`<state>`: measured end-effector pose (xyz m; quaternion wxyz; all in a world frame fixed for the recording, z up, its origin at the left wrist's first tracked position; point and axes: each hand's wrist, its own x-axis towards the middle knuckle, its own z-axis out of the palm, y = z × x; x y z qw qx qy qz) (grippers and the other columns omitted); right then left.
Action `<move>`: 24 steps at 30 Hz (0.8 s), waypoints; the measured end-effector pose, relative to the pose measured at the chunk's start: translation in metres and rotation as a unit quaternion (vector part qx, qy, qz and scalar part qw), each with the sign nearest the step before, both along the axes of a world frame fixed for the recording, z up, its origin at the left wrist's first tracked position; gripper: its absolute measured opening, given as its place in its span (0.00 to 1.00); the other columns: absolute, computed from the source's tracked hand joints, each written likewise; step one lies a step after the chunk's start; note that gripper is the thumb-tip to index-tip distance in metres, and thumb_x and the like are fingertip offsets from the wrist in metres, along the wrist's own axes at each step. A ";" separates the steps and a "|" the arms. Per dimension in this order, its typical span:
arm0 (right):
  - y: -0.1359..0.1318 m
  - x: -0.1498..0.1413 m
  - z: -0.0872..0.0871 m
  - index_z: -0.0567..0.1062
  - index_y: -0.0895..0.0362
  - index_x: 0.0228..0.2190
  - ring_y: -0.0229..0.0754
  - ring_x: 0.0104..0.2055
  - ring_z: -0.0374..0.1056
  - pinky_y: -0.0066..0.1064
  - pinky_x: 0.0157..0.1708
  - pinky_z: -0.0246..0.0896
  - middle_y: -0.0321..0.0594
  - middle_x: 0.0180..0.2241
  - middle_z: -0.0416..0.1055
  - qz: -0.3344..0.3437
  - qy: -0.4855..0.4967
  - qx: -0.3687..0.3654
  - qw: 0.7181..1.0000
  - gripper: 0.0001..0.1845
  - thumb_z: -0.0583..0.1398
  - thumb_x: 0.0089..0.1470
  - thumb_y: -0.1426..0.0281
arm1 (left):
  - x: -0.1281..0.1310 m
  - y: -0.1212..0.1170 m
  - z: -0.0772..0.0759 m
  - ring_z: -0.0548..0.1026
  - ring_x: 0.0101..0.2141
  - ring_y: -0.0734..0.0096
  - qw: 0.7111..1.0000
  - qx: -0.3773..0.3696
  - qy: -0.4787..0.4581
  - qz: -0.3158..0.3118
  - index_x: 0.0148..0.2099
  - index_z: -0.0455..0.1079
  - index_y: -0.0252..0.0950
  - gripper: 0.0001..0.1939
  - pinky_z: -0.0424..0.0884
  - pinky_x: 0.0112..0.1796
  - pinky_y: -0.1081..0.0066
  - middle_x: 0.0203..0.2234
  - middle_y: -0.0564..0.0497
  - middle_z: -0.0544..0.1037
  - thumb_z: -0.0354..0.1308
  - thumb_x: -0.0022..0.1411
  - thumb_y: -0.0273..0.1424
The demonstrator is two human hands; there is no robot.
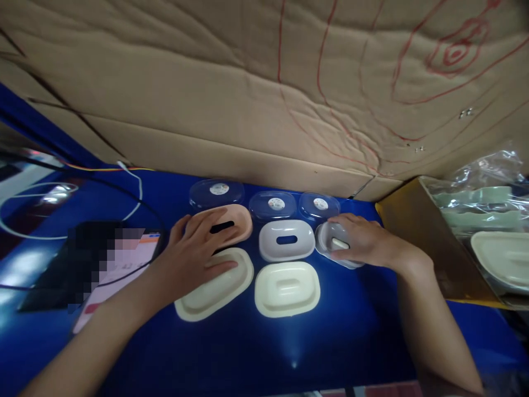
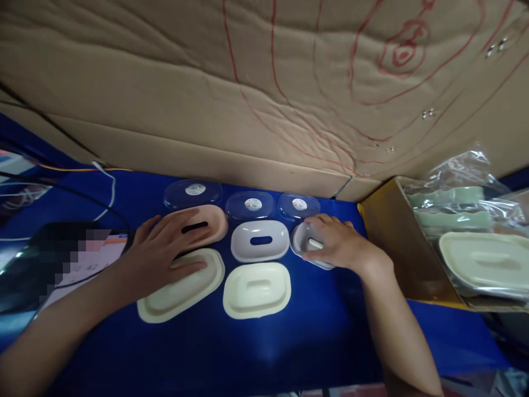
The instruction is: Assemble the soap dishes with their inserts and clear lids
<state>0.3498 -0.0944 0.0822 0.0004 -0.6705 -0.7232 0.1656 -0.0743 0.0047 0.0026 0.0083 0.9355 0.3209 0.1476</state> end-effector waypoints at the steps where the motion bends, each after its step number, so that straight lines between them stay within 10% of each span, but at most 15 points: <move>1: -0.003 -0.007 0.001 0.74 0.42 0.63 0.65 0.63 0.73 0.59 0.57 0.72 0.46 0.62 0.76 -0.010 -0.019 -0.016 1.000 0.38 0.73 0.53 0.50 | 0.000 -0.001 0.002 0.65 0.71 0.33 1.000 0.002 0.000 0.001 0.72 0.66 0.48 0.26 0.60 0.65 0.27 0.73 0.34 0.63 0.57 0.77 0.45; 6: -0.025 -0.015 -0.012 0.63 0.41 0.69 0.67 0.71 0.64 0.68 0.63 0.65 0.47 0.71 0.65 -0.004 -0.028 -0.018 0.999 0.46 0.73 0.54 0.60 | 0.003 -0.012 0.016 0.64 0.72 0.36 1.000 0.004 -0.012 -0.002 0.74 0.62 0.47 0.27 0.57 0.68 0.30 0.74 0.36 0.63 0.56 0.78 0.45; 13: -0.073 0.010 -0.052 0.70 0.46 0.63 0.61 0.79 0.51 0.61 0.72 0.59 0.51 0.77 0.53 -0.010 0.043 0.108 0.993 0.27 0.65 0.67 0.55 | 0.009 -0.023 0.014 0.63 0.73 0.41 0.997 0.032 -0.035 -0.055 0.73 0.63 0.43 0.26 0.49 0.73 0.36 0.73 0.36 0.66 0.55 0.79 0.44; 24: -0.114 0.026 -0.007 0.76 0.40 0.64 0.59 0.77 0.58 0.53 0.71 0.64 0.43 0.78 0.55 -0.012 0.139 -0.064 0.988 0.29 0.69 0.63 0.53 | 0.009 -0.020 0.006 0.61 0.73 0.42 0.995 0.046 -0.032 -0.078 0.71 0.69 0.40 0.24 0.48 0.73 0.40 0.71 0.39 0.69 0.56 0.79 0.42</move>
